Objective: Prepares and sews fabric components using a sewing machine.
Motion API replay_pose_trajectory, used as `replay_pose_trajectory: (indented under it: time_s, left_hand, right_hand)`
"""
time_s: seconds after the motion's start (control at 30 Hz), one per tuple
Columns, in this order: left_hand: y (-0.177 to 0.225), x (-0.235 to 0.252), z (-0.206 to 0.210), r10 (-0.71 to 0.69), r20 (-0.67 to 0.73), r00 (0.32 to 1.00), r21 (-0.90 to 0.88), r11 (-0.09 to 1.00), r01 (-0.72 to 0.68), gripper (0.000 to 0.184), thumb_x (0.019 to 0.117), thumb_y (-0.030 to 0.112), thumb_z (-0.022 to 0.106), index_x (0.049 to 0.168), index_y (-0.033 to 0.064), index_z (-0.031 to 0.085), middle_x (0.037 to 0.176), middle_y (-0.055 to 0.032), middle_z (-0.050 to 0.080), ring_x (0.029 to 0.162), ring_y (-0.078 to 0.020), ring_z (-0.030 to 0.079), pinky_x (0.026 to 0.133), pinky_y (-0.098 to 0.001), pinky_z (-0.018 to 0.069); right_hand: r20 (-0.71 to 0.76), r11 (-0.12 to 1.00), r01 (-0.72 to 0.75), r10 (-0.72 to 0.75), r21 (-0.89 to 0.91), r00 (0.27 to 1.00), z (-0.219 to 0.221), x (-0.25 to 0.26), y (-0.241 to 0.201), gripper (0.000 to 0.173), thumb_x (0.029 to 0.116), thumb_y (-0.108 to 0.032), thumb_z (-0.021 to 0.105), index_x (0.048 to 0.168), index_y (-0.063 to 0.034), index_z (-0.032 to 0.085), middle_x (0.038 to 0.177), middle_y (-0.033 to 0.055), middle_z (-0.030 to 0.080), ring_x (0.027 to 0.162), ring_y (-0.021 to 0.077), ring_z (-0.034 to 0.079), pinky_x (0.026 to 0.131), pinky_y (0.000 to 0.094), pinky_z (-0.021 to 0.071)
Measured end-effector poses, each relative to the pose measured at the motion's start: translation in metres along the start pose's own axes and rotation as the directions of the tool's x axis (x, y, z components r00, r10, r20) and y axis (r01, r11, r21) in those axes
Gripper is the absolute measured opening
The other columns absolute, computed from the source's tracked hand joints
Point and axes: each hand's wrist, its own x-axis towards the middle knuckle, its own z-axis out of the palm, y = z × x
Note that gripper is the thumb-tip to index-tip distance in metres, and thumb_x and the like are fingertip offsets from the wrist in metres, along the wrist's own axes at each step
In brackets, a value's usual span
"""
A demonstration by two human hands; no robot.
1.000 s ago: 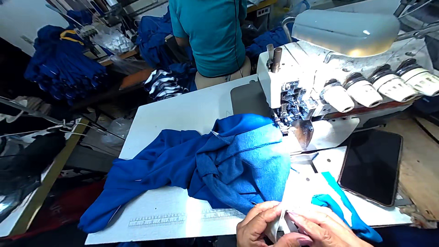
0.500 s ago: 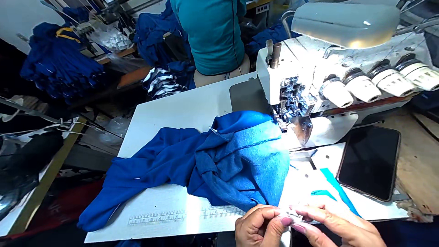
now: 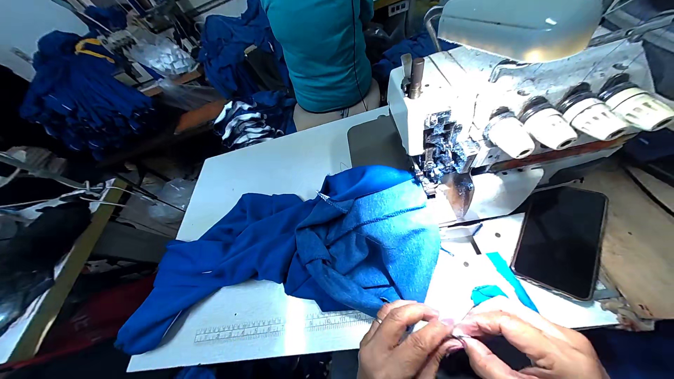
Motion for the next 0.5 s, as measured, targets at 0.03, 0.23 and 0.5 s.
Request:
replay_pose_trajectory:
  time_s: [0.03,0.23,0.5]
  left_hand:
    - [0.001,0.001,-0.001,0.02,0.017,1.0,0.017,1.0,-0.02,0.009,0.0927,0.009,0.075,0.101,0.0072,0.078,0.105,-0.0081,0.074,0.107,-0.0179,0.069,0.097,-0.0319,0.0576]
    - [0.01,0.008,-0.002,-0.098,-0.008,0.995,-0.116,0.989,0.096,0.007,0.0954,0.005,0.069,0.095,-0.0011,0.074,0.097,-0.0108,0.076,0.096,-0.0139,0.073,0.088,-0.0261,0.0607]
    - [0.007,0.028,-0.018,-0.107,0.115,0.988,-0.141,0.982,0.123,0.012,0.0905,0.013,0.078,0.096,0.0025,0.077,0.09,-0.0057,0.072,0.085,-0.0091,0.069,0.075,-0.0229,0.0594]
  right_hand:
    - [0.002,1.0,0.013,-0.013,-0.012,1.0,0.0,0.001,-0.001,0.005,0.0883,-0.009,0.074,0.089,-0.0038,0.074,0.088,0.007,0.072,0.087,0.0089,0.068,0.079,0.0217,0.0572]
    - [0.033,0.99,-0.034,0.03,0.137,0.999,0.001,0.0,0.007,0.021,0.0908,-0.017,0.075,0.107,-0.0041,0.075,0.102,0.0073,0.074,0.098,0.0091,0.067,0.088,0.0252,0.0555]
    - [0.059,0.993,0.076,-0.081,0.089,0.995,0.007,0.007,0.002,0.012,0.0978,-0.012,0.064,0.097,-0.0019,0.071,0.092,0.0095,0.072,0.088,0.0096,0.067,0.079,0.0216,0.0544]
